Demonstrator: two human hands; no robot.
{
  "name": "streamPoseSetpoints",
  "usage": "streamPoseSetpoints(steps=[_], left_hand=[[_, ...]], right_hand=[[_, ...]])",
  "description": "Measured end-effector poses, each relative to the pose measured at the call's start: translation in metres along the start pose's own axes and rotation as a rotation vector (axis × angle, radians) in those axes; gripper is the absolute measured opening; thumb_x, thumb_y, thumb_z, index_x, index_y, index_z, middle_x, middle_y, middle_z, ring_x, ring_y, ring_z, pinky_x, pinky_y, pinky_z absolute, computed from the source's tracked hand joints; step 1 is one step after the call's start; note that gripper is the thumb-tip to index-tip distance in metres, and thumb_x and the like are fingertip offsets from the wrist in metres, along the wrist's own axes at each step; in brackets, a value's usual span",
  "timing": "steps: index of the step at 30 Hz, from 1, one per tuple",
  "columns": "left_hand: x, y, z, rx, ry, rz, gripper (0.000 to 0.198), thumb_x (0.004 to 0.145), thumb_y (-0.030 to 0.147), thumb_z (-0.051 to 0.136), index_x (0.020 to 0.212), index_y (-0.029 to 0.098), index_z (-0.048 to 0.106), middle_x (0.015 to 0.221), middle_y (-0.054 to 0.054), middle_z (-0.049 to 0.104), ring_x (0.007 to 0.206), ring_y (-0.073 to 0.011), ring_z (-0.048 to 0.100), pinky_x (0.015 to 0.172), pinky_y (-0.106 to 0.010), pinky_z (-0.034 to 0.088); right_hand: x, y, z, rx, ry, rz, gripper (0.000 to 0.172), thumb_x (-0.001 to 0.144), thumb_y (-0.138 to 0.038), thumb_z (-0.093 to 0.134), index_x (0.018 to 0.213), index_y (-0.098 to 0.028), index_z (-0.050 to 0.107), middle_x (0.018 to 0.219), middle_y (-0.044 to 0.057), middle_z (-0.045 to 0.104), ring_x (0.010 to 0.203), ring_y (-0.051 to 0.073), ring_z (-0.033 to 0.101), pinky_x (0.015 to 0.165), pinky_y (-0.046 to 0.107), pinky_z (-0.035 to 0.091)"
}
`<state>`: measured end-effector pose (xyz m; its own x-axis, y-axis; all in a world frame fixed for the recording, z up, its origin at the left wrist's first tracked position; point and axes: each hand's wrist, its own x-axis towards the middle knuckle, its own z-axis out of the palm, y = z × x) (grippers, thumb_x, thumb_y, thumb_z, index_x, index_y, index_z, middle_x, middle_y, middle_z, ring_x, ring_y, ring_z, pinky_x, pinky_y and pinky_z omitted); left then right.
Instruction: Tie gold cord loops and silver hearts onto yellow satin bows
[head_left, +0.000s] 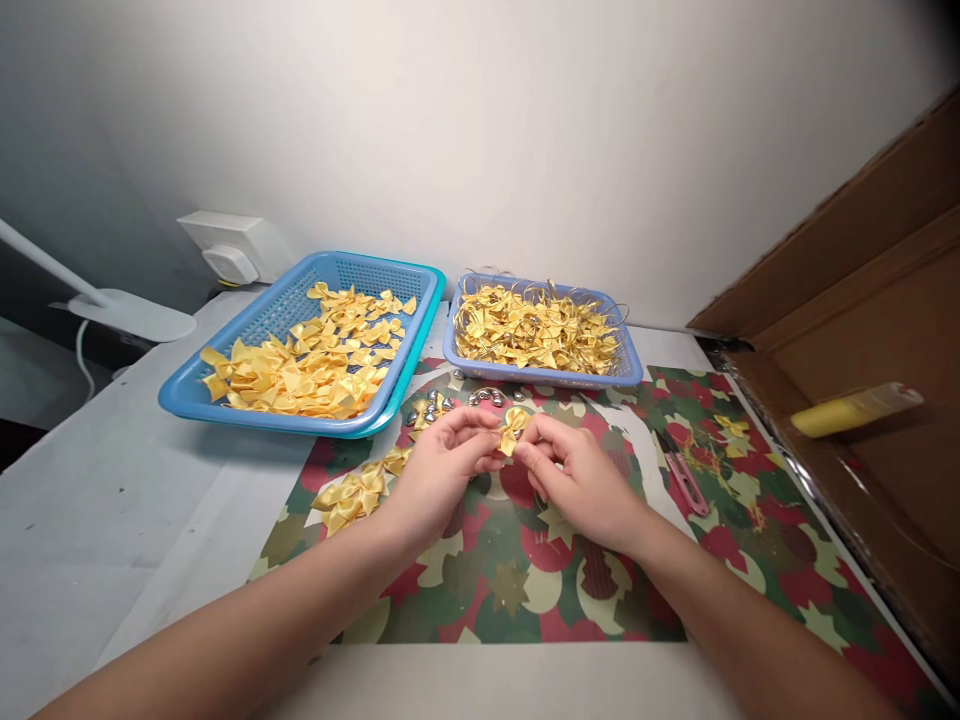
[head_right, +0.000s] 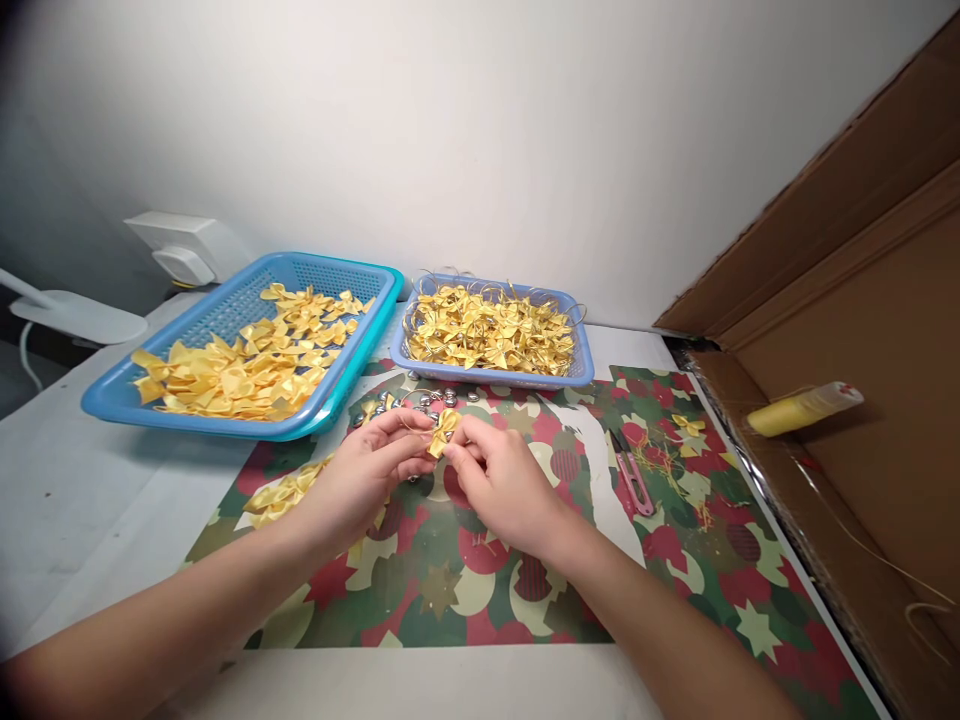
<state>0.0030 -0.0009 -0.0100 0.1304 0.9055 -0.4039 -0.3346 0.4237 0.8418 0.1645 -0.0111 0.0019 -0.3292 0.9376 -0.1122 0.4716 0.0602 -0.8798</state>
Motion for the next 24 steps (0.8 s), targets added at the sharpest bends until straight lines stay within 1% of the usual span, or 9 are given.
streamPoseSetpoints(steps=[3,6,8,12,14,19,21,24], left_hand=[[0.0005,0.0024,-0.0024,0.159,-0.028,0.098,0.009,0.070,0.017,0.070,0.077,0.014,0.066,0.068,0.002,0.065,0.059,-0.0075,0.058,0.060,-0.018,0.047],[0.0003,0.0058,-0.0032,0.246,-0.048,0.119,0.010,0.070,0.021,0.071,0.076,0.014,0.068,0.061,0.002,0.063,0.059,-0.0092,0.056,0.061,-0.019,0.044],[0.0002,0.0073,-0.0037,0.294,-0.064,0.129,0.013,0.071,0.026,0.073,0.074,0.014,0.069,0.061,0.001,0.063,0.060,-0.0101,0.055,0.061,-0.020,0.043],[0.0011,0.0077,-0.0053,0.365,-0.057,0.137,0.024,0.075,0.037,0.073,0.070,0.014,0.070,0.061,-0.001,0.063,0.061,-0.0115,0.055,0.062,-0.022,0.043],[0.0015,0.0075,-0.0059,0.381,-0.056,0.138,0.024,0.075,0.038,0.073,0.070,0.014,0.071,0.062,-0.001,0.063,0.061,-0.0119,0.055,0.062,-0.022,0.043],[0.0021,0.0071,-0.0072,0.394,-0.055,0.115,0.020,0.073,0.034,0.075,0.067,0.015,0.070,0.060,-0.001,0.063,0.057,-0.0116,0.055,0.060,-0.022,0.043],[0.0032,0.0067,-0.0081,0.364,-0.037,0.097,0.020,0.074,0.034,0.074,0.067,0.015,0.071,0.061,-0.002,0.065,0.058,-0.0120,0.057,0.060,-0.022,0.044],[0.0054,0.0065,-0.0089,0.252,-0.028,0.050,0.020,0.072,0.033,0.075,0.068,0.014,0.072,0.062,-0.003,0.066,0.058,-0.0119,0.059,0.061,-0.023,0.047]], right_hand=[[0.0002,0.0003,-0.0017,-0.001,0.001,-0.003,0.021,0.095,-0.027,0.044,0.075,-0.020,0.045,0.051,-0.007,0.045,0.047,0.009,0.038,0.050,0.023,0.028],[0.0003,-0.0005,-0.0031,-0.008,0.002,-0.002,0.022,0.096,-0.027,0.044,0.075,-0.020,0.046,0.053,-0.007,0.044,0.048,0.009,0.037,0.050,0.024,0.027],[0.0001,-0.0015,-0.0037,-0.020,0.002,-0.004,0.022,0.096,-0.027,0.044,0.075,-0.020,0.047,0.053,-0.007,0.043,0.049,0.009,0.037,0.050,0.024,0.025],[-0.0005,-0.0033,-0.0042,-0.054,-0.003,-0.018,0.023,0.095,-0.025,0.044,0.073,-0.020,0.047,0.054,-0.006,0.043,0.050,0.010,0.037,0.050,0.024,0.025],[-0.0010,-0.0038,-0.0042,-0.070,-0.001,-0.029,0.023,0.095,-0.024,0.044,0.073,-0.020,0.046,0.056,-0.006,0.044,0.051,0.010,0.038,0.050,0.024,0.026],[-0.0021,-0.0046,-0.0040,-0.074,-0.019,-0.038,0.023,0.095,-0.024,0.043,0.072,-0.020,0.044,0.058,-0.006,0.046,0.052,0.010,0.039,0.050,0.023,0.028],[-0.0020,-0.0050,-0.0039,-0.074,-0.019,-0.034,0.023,0.095,-0.023,0.043,0.072,-0.020,0.044,0.058,-0.006,0.046,0.052,0.009,0.039,0.050,0.023,0.028],[-0.0013,-0.0049,-0.0032,-0.067,0.001,-0.023,0.023,0.095,-0.024,0.043,0.073,-0.020,0.044,0.056,-0.006,0.046,0.050,0.009,0.039,0.051,0.023,0.028]])
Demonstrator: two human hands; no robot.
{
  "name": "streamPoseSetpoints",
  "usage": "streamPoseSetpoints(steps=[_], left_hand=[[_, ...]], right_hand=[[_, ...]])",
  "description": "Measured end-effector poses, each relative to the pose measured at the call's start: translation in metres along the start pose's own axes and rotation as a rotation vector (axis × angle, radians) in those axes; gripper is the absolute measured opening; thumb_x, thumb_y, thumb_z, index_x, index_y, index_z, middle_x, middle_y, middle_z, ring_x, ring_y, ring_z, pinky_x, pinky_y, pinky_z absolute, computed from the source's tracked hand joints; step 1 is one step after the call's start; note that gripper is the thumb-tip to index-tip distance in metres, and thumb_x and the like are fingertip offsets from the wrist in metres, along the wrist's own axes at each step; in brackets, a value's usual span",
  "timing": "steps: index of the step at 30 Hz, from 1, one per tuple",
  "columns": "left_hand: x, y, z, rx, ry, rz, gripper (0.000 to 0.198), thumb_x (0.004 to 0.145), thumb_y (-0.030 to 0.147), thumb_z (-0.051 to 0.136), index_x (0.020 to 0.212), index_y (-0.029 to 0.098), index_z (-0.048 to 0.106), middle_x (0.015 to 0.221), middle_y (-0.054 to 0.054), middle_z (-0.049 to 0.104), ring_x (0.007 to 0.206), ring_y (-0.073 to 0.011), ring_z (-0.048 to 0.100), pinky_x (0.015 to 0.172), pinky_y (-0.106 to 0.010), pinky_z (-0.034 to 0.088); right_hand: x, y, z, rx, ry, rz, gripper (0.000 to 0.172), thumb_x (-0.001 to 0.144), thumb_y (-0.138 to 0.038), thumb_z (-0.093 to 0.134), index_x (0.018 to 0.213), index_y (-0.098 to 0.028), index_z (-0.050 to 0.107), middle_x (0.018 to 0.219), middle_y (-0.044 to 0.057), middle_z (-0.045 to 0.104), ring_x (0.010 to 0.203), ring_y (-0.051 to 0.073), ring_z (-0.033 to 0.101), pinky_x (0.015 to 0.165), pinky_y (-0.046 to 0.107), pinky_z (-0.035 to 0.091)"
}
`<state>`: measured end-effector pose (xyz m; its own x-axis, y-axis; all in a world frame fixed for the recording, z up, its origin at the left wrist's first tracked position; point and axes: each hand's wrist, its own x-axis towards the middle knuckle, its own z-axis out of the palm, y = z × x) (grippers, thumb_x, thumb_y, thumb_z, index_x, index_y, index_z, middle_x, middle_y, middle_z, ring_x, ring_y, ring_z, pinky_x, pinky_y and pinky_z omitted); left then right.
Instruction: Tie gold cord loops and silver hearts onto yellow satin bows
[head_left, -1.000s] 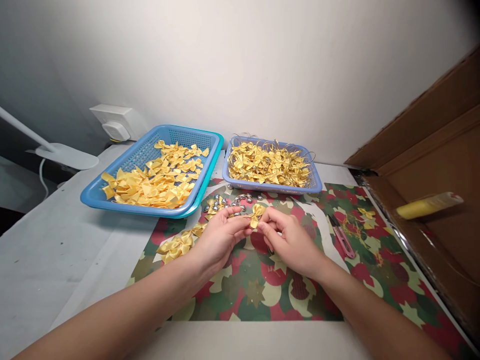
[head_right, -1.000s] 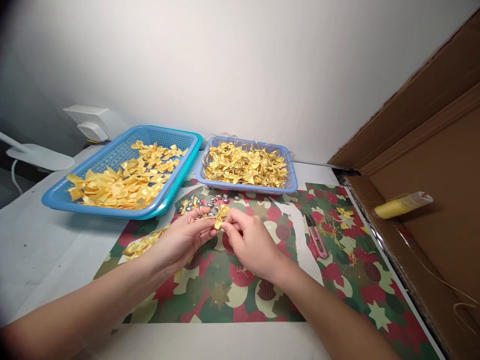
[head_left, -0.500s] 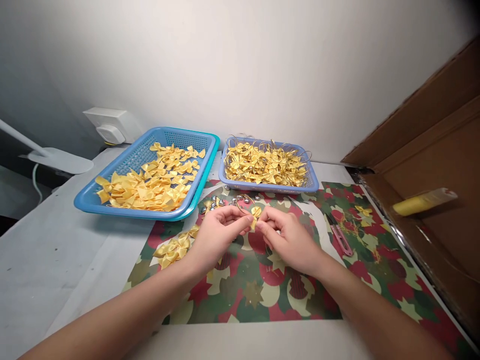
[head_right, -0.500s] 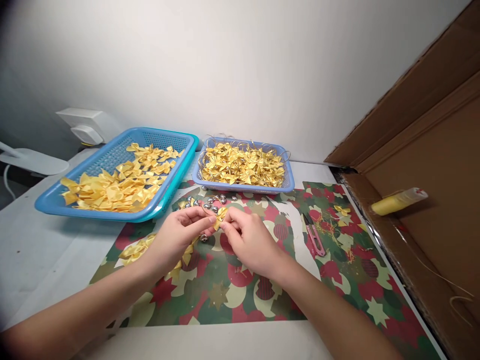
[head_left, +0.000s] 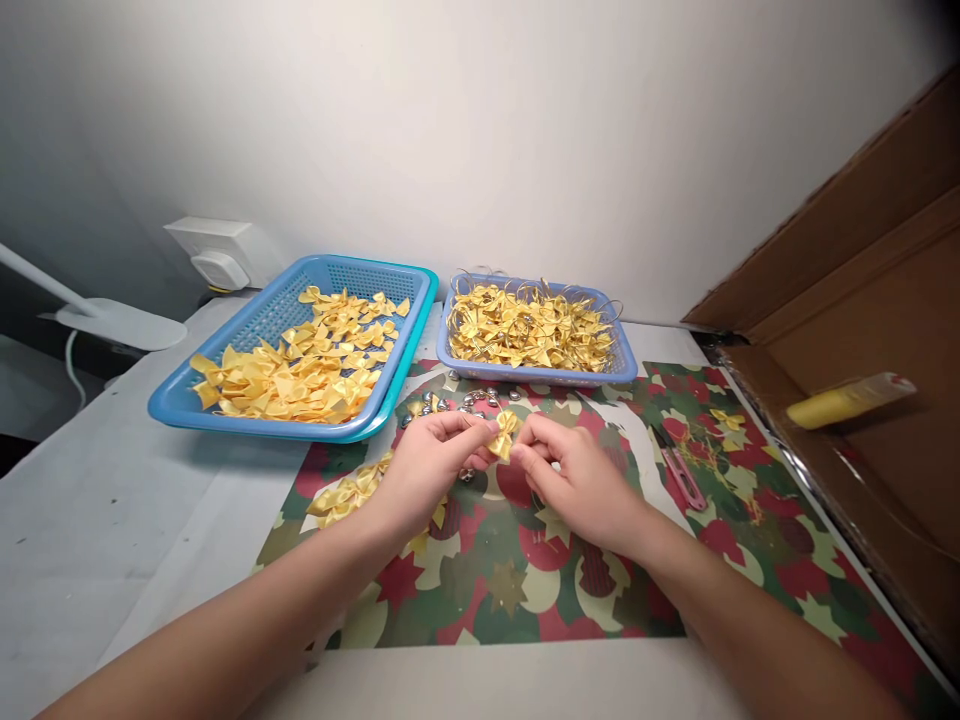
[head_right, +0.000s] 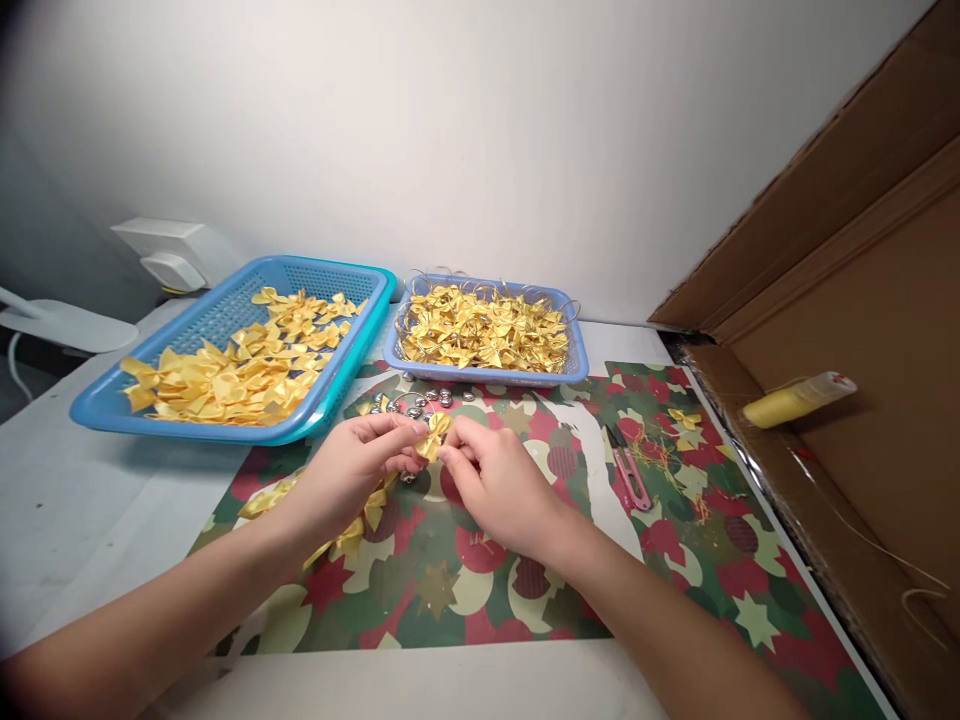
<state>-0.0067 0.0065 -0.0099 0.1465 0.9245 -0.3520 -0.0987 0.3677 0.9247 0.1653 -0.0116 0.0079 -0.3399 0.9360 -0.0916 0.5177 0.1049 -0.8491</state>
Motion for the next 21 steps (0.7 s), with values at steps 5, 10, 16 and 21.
streamPoseSetpoints(steps=[5,10,16,21], left_hand=[[0.0005,0.0012,0.0019,-0.118,-0.013,-0.072,0.022,0.069,0.033,0.078,0.068,0.012,0.073,0.066,-0.005,0.070,0.062,-0.0114,0.062,0.063,-0.022,0.048],[-0.0013,0.0028,0.0036,-0.107,0.015,-0.051,0.019,0.070,0.031,0.077,0.068,0.013,0.073,0.065,-0.005,0.070,0.061,-0.0110,0.062,0.062,-0.022,0.047],[-0.0001,0.0009,0.0017,-0.054,0.033,-0.003,0.021,0.071,0.033,0.077,0.070,0.012,0.074,0.065,-0.005,0.069,0.061,-0.0118,0.061,0.062,-0.023,0.048],[0.0001,-0.0006,0.0012,-0.040,0.028,-0.002,0.021,0.072,0.033,0.077,0.069,0.013,0.074,0.065,-0.005,0.070,0.062,-0.0125,0.063,0.061,-0.022,0.048]], right_hand=[[0.0003,0.0012,0.0025,0.038,0.035,0.009,0.021,0.095,-0.025,0.043,0.074,-0.021,0.044,0.052,-0.007,0.043,0.048,0.010,0.037,0.049,0.024,0.025],[-0.0005,0.0011,0.0032,0.046,0.042,0.021,0.022,0.094,-0.026,0.043,0.073,-0.021,0.043,0.052,-0.007,0.043,0.047,0.010,0.035,0.049,0.024,0.024],[0.0007,0.0024,0.0029,0.025,0.041,0.020,0.022,0.094,-0.027,0.044,0.073,-0.020,0.045,0.052,-0.006,0.043,0.047,0.010,0.035,0.048,0.024,0.023],[0.0005,0.0026,0.0042,0.032,0.049,0.015,0.022,0.094,-0.026,0.043,0.072,-0.021,0.044,0.051,-0.006,0.044,0.047,0.010,0.036,0.048,0.024,0.024]])
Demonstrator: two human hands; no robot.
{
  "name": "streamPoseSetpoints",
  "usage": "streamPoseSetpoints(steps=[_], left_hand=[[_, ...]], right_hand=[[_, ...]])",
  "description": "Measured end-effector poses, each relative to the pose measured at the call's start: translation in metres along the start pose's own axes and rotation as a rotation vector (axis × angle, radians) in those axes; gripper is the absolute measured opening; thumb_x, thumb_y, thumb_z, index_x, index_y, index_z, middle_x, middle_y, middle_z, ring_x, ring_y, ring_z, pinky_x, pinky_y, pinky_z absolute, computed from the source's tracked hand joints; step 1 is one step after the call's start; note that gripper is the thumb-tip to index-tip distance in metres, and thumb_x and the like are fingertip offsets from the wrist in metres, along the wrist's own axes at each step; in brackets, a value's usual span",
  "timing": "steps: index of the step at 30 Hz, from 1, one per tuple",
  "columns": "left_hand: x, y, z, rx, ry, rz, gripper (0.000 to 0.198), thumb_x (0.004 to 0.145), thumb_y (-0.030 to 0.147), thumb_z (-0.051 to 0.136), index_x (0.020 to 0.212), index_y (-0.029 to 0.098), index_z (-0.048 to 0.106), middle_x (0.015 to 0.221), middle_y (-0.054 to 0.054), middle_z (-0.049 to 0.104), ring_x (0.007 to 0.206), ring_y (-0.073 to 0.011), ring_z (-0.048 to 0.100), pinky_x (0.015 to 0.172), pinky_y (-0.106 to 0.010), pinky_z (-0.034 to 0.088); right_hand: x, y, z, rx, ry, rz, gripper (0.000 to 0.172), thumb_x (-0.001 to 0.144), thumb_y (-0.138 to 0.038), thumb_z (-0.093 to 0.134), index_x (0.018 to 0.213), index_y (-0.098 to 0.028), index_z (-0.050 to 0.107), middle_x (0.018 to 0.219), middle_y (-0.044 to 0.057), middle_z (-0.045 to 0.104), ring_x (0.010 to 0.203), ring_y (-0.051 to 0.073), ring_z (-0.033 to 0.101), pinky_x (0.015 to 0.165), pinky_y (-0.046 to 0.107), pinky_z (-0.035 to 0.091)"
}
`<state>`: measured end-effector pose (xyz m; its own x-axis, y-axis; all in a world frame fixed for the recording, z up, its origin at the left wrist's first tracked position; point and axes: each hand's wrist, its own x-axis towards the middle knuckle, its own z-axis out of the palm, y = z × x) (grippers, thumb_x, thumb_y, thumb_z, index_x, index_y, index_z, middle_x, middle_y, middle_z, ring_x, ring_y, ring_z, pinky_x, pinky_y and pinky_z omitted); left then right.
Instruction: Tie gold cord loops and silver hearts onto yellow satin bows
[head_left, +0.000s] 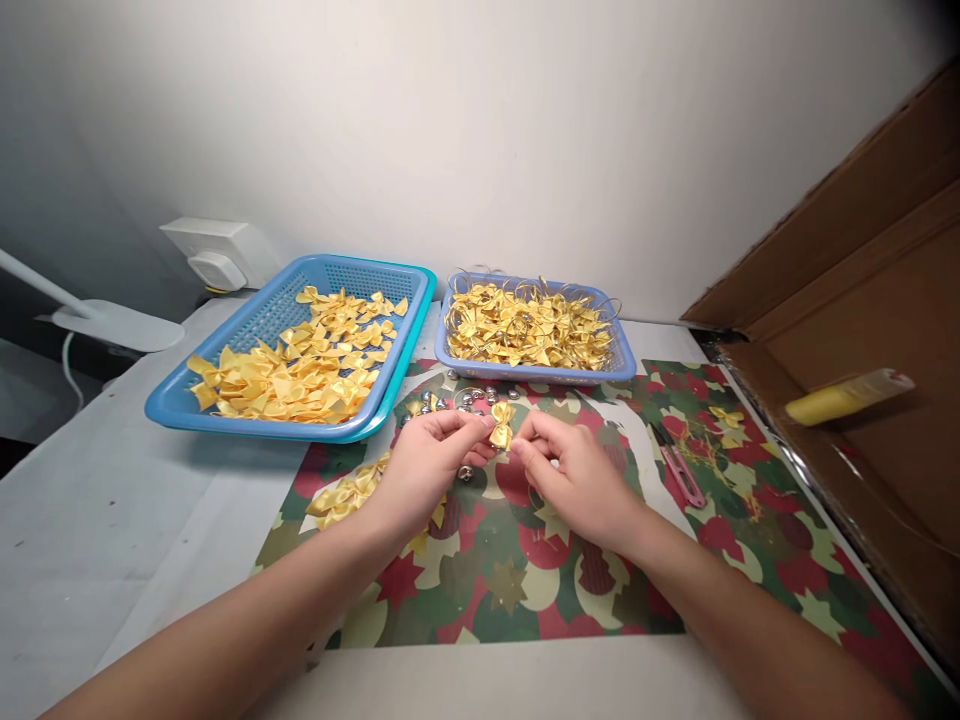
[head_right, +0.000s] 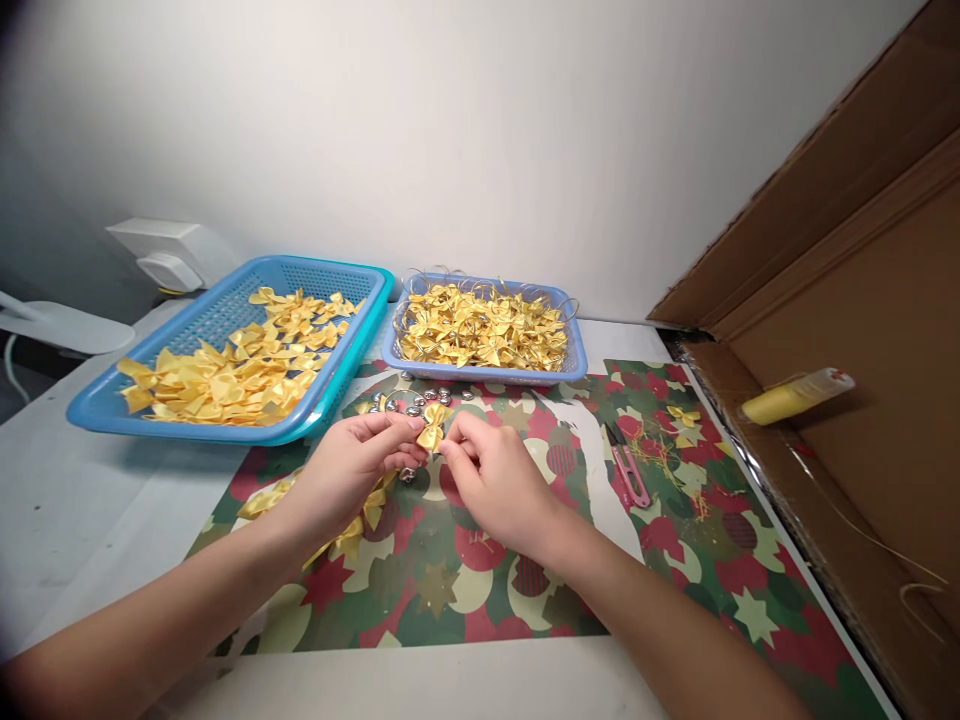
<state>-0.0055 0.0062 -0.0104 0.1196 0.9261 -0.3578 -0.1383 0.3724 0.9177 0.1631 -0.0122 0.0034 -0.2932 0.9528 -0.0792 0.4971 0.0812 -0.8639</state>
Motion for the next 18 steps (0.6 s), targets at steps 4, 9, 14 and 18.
streamPoseSetpoints(steps=[4,9,14,18], left_hand=[[0.000,0.000,0.001,0.014,0.009,0.004,0.021,0.072,0.033,0.077,0.069,0.013,0.073,0.064,-0.004,0.070,0.061,-0.0117,0.062,0.061,-0.021,0.048],[-0.001,-0.001,0.001,0.037,0.013,0.003,0.022,0.073,0.034,0.076,0.069,0.013,0.073,0.065,-0.004,0.071,0.062,-0.0118,0.063,0.062,-0.022,0.048],[-0.001,-0.004,0.001,0.042,0.013,0.020,0.020,0.073,0.033,0.076,0.071,0.013,0.073,0.065,-0.003,0.070,0.061,-0.0112,0.061,0.062,-0.022,0.047],[-0.001,-0.006,0.003,0.033,0.018,0.035,0.022,0.069,0.035,0.079,0.067,0.014,0.071,0.061,-0.001,0.068,0.059,-0.0105,0.058,0.061,-0.021,0.046]], right_hand=[[0.000,0.001,0.001,-0.007,-0.003,0.001,0.021,0.094,-0.026,0.044,0.073,-0.021,0.044,0.052,-0.006,0.045,0.047,0.010,0.038,0.047,0.024,0.025],[0.001,0.001,0.002,-0.007,0.005,0.004,0.021,0.093,-0.025,0.043,0.073,-0.021,0.043,0.052,-0.005,0.047,0.047,0.010,0.039,0.047,0.023,0.025],[0.000,0.002,0.006,-0.001,0.032,0.001,0.022,0.093,-0.026,0.044,0.072,-0.021,0.041,0.050,-0.006,0.044,0.045,0.009,0.036,0.045,0.022,0.025],[0.000,0.005,0.011,0.013,0.075,-0.032,0.023,0.093,-0.024,0.044,0.071,-0.021,0.040,0.049,-0.008,0.041,0.043,0.008,0.033,0.044,0.021,0.024]])
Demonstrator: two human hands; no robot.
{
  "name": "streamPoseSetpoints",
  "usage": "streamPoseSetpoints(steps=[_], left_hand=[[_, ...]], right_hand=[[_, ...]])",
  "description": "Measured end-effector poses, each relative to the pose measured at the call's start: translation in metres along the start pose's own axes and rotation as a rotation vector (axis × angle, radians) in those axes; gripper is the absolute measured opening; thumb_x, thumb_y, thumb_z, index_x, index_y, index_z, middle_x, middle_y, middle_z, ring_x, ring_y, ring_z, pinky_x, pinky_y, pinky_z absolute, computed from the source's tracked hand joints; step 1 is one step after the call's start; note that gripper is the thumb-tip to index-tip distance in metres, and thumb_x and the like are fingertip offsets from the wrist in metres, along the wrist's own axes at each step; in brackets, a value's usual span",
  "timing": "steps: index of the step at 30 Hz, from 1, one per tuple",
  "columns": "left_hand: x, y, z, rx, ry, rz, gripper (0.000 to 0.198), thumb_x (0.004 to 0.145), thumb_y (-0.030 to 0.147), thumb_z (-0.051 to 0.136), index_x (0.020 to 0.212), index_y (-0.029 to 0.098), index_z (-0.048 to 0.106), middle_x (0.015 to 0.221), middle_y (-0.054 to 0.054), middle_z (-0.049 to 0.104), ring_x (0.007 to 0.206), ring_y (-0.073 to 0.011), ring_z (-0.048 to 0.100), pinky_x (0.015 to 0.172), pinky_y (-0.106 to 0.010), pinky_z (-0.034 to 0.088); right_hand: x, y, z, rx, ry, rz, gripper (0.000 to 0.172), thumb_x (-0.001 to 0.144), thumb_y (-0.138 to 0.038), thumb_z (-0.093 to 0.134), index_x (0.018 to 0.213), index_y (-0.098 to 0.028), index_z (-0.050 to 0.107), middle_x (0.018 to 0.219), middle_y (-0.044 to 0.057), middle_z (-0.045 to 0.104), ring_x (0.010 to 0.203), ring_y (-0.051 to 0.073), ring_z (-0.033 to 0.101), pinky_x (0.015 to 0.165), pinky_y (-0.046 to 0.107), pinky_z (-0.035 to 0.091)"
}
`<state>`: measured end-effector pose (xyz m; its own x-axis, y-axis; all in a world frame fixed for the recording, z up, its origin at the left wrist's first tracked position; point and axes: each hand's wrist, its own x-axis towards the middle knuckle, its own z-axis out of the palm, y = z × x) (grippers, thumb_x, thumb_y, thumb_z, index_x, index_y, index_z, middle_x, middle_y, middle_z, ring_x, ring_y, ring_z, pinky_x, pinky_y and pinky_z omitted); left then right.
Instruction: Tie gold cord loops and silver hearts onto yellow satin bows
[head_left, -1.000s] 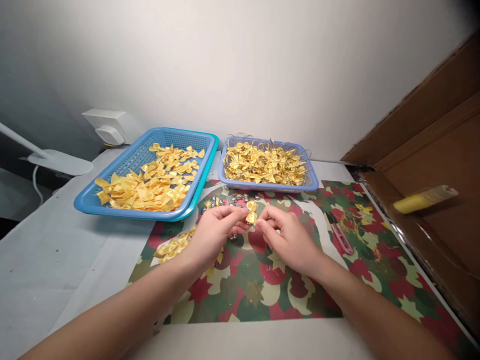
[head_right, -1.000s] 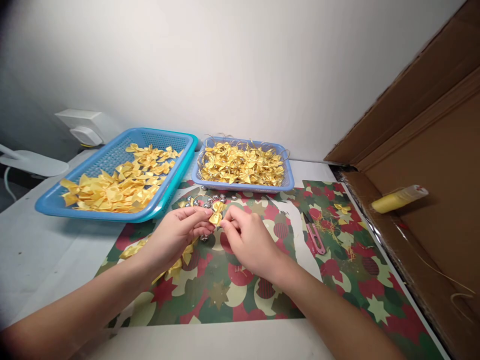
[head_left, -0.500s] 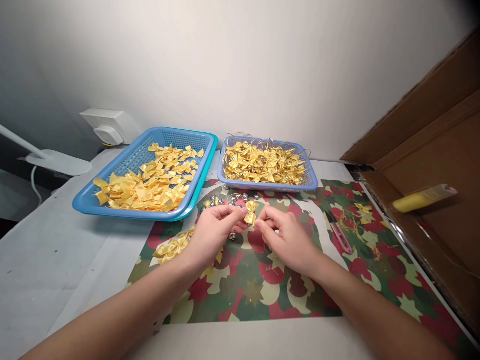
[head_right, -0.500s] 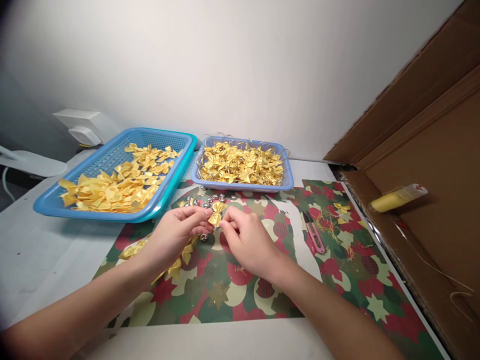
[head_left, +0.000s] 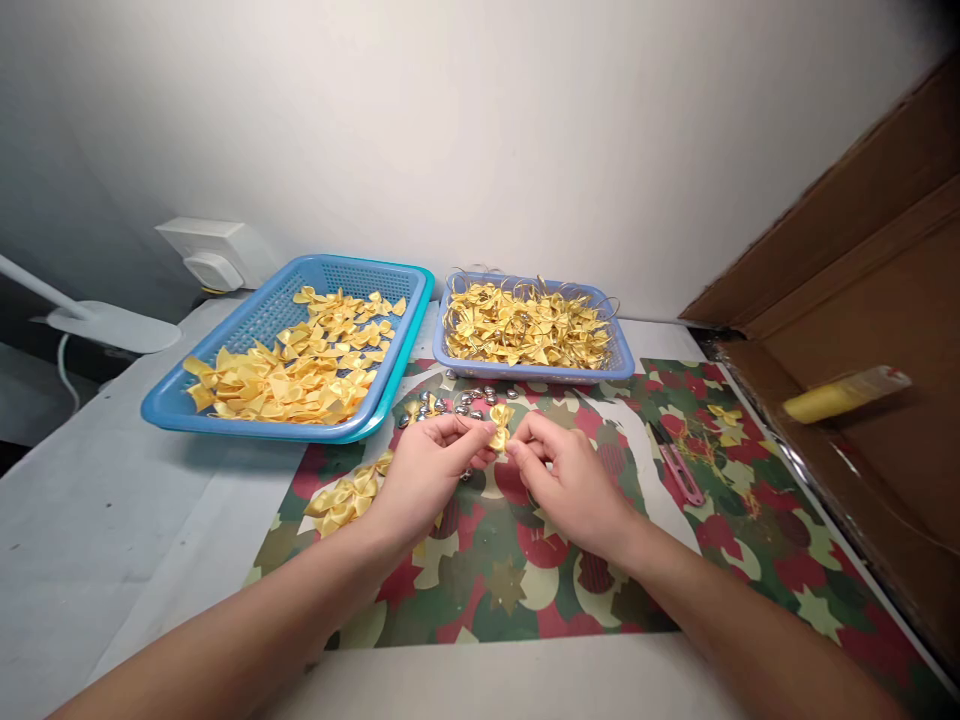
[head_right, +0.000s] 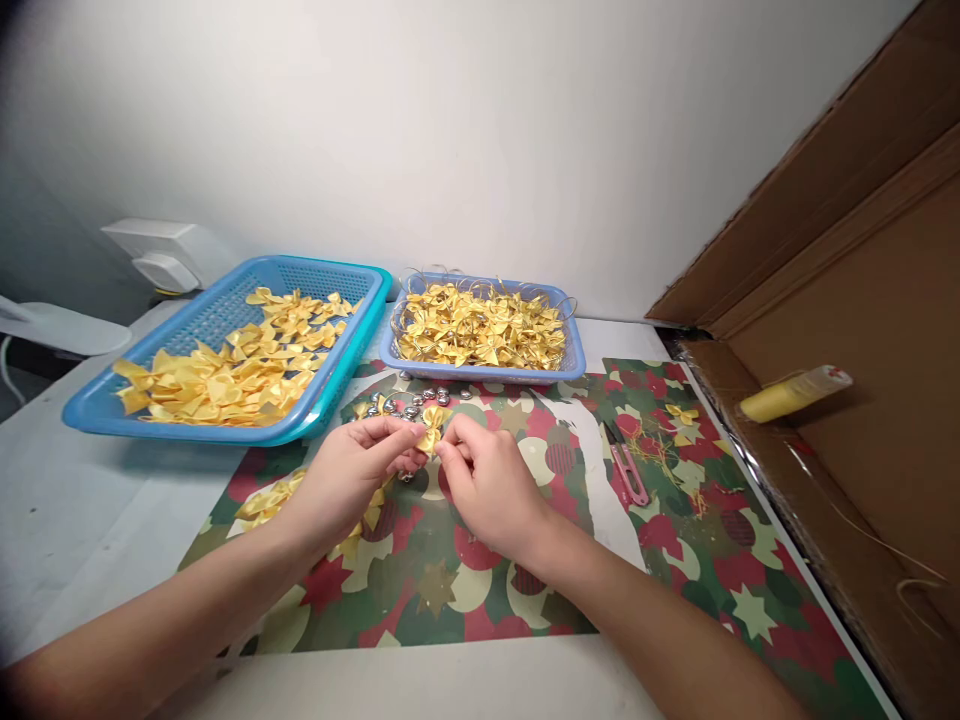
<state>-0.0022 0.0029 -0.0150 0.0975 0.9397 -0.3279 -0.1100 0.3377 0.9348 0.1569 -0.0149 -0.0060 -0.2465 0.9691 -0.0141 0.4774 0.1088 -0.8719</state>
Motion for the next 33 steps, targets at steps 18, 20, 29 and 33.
streamPoseSetpoints(steps=[18,20,29,33], left_hand=[[-0.009,-0.005,0.009,-0.152,-0.013,-0.005,0.020,0.073,0.035,0.073,0.074,0.016,0.068,0.062,0.000,0.066,0.059,-0.0112,0.060,0.059,-0.021,0.049],[-0.011,-0.005,0.010,-0.215,-0.047,-0.029,0.020,0.073,0.035,0.071,0.074,0.015,0.068,0.063,0.000,0.066,0.060,-0.0119,0.060,0.059,-0.021,0.050],[-0.014,0.003,0.006,-0.072,0.008,0.124,0.019,0.077,0.035,0.073,0.072,0.016,0.069,0.061,0.002,0.063,0.060,-0.0094,0.057,0.061,-0.019,0.047],[-0.013,0.004,0.004,-0.070,0.038,0.161,0.017,0.075,0.034,0.075,0.074,0.017,0.070,0.062,0.003,0.064,0.060,-0.0093,0.057,0.060,-0.019,0.046]], right_hand=[[-0.003,0.004,0.014,0.014,0.174,-0.120,0.022,0.095,-0.025,0.045,0.074,-0.019,0.046,0.052,-0.005,0.051,0.045,0.008,0.043,0.046,0.019,0.028],[-0.003,0.005,0.013,0.008,0.191,-0.139,0.021,0.095,-0.024,0.045,0.075,-0.019,0.047,0.056,-0.004,0.055,0.047,0.009,0.048,0.047,0.019,0.031],[-0.004,0.006,0.013,0.060,0.187,-0.225,0.017,0.095,-0.025,0.046,0.080,-0.019,0.051,0.060,-0.003,0.057,0.049,0.010,0.049,0.047,0.020,0.035],[-0.002,0.006,0.012,0.028,0.208,-0.269,0.017,0.094,-0.021,0.047,0.079,-0.019,0.053,0.063,-0.002,0.059,0.052,0.010,0.052,0.050,0.020,0.038]])
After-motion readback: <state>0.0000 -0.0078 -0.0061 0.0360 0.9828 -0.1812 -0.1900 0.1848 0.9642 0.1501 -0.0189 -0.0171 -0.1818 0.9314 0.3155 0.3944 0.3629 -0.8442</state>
